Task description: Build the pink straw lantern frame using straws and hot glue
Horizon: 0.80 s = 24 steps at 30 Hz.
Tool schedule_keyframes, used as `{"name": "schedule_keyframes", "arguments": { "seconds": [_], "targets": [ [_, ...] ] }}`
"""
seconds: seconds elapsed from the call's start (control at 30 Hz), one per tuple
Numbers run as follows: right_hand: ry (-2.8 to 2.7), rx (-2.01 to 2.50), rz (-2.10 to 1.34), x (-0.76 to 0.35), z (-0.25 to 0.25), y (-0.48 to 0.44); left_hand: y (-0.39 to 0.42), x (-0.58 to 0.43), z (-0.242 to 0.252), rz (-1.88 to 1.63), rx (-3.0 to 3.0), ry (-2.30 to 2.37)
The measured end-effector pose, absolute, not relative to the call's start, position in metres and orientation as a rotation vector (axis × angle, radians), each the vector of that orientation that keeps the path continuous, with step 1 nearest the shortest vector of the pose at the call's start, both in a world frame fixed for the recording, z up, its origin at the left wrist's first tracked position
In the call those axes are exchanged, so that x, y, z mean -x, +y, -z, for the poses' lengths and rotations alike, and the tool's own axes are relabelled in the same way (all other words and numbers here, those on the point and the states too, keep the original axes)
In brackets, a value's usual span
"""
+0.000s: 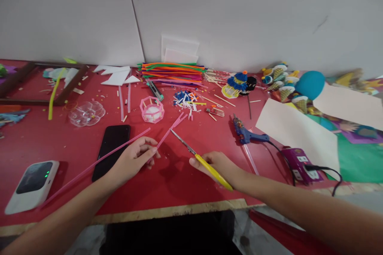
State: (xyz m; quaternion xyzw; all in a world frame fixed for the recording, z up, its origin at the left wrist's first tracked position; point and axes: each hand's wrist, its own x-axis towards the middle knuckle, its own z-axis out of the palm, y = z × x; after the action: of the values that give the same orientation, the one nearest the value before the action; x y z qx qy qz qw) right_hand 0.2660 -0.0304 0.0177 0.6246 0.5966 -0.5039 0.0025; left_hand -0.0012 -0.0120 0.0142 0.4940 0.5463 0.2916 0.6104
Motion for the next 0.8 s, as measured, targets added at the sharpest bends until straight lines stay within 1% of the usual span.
{"name": "schedule_keyframes", "arguments": {
  "seconds": [0.1, 0.27, 0.8],
  "targets": [
    [1.805, -1.943, 1.565, -0.264, -0.022, -0.028, -0.01, 0.003, -0.014, -0.642, -1.17, 1.289],
    [2.029, -1.76, 1.456, -0.262, -0.029, -0.028, -0.01, 0.004, -0.012, -0.615, -1.228, 1.273],
    [2.066, -1.634, 1.501, -0.264, -0.026, -0.033, -0.01, 0.003, -0.012, -0.593, -1.256, 1.29]
  ]
}}
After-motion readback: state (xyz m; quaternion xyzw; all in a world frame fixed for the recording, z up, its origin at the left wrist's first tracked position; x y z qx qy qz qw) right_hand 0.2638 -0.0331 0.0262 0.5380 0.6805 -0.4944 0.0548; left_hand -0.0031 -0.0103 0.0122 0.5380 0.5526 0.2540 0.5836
